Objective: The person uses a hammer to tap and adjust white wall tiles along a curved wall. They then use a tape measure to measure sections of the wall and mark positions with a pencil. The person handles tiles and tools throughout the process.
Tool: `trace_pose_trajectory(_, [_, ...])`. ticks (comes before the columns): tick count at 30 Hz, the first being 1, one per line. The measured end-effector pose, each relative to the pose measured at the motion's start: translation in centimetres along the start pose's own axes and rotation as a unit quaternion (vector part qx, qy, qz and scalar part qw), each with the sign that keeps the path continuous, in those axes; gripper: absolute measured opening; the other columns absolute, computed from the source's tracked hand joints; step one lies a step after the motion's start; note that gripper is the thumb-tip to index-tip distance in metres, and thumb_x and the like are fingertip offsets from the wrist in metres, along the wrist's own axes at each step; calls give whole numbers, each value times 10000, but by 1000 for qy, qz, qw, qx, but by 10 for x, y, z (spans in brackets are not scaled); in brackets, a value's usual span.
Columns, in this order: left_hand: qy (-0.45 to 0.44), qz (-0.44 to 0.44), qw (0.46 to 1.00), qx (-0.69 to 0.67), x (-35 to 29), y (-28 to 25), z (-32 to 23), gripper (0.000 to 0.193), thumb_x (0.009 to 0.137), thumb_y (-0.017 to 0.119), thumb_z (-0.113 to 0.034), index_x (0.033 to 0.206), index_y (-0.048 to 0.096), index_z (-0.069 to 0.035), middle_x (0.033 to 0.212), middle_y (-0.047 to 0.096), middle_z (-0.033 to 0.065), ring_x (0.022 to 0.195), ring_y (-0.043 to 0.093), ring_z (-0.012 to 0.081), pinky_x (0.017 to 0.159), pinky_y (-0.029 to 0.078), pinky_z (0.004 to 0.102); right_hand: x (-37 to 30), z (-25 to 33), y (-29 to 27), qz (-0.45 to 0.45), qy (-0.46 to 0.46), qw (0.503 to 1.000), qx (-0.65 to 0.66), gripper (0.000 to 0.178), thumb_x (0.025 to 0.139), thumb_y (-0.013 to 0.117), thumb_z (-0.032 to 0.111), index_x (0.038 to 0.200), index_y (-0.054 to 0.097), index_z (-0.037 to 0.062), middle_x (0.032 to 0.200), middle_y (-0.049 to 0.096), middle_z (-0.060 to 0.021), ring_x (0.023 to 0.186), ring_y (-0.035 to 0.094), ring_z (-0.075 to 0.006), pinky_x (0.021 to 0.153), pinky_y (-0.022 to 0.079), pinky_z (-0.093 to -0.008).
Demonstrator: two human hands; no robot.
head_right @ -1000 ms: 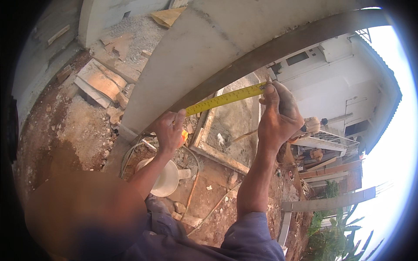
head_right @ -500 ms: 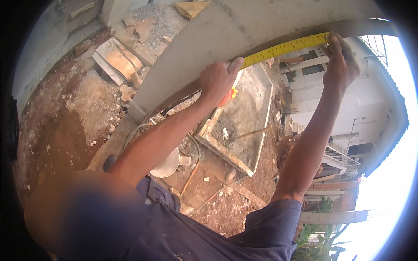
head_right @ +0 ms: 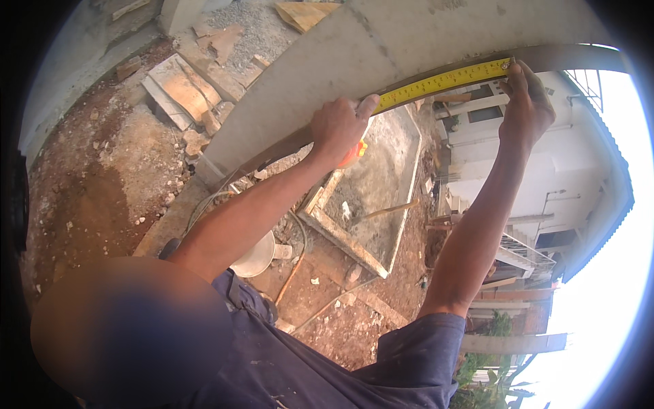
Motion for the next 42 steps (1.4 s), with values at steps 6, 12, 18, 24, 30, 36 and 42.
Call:
trace_pose_trajectory(6, [-6,3,1000,-13,-1,-1,3,573,928,498,-517,704,688,-25,675,653,216,703,662,389,680,504,489,1,-3,3,2,-12,1000,-17,256,843,720,143,1015,702,-44,945,690,-133,818,656,-169,740,564,-264])
trace_pose_trajectory(12, [17,-33,999,-11,0,-5,1,612,926,463,-531,698,696,-12,619,634,199,653,651,399,656,510,477,1,-5,2,-1,-11,1000,-18,250,842,716,137,1019,703,-40,951,693,-132,819,658,-170,740,558,-260])
trace_pose_trajectory(18, [15,-24,999,-24,0,-3,1,611,931,463,-522,682,687,-11,593,622,193,630,649,387,640,505,478,0,-4,3,-8,-14,1000,-8,232,837,723,116,1003,700,-46,935,699,-135,844,674,-182,758,579,-279])
trace_pose_trajectory(24, [6,-17,1000,-19,-1,-5,-2,577,935,490,-501,663,676,-28,614,634,193,644,657,362,648,508,465,-2,-2,4,-14,-20,1000,9,196,838,723,97,974,702,-42,915,698,-138,840,683,-189,758,598,-294])
trace_pose_trajectory(30, [3,-19,1000,-17,0,-5,-2,625,933,459,-526,696,687,5,619,631,208,662,654,393,673,508,478,-2,-3,4,-28,-21,999,2,171,841,713,79,961,704,-42,914,699,-137,825,685,-187,755,602,-299])
trace_pose_trajectory(36, [-12,-13,1000,-4,0,-3,-1,589,918,503,-523,695,682,-8,667,650,212,697,661,384,681,512,473,-3,-4,3,-39,-14,999,11,176,839,711,75,964,701,-48,917,698,-138,831,683,-186,755,602,-297])
trace_pose_trajectory(42, [-31,-14,999,6,3,-1,3,580,895,533,-540,711,682,-11,739,666,226,747,665,387,700,517,474,-4,-5,4,-35,-20,999,16,223,850,700,83,986,684,-93,921,685,-155,809,666,-179,734,581,-271])
Point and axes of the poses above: each hand's wrist, its own x-axis towards the middle knuckle, its own y-axis out of the palm, z = x × y, the point moved 10 cm from there along x, towards the middle knuckle
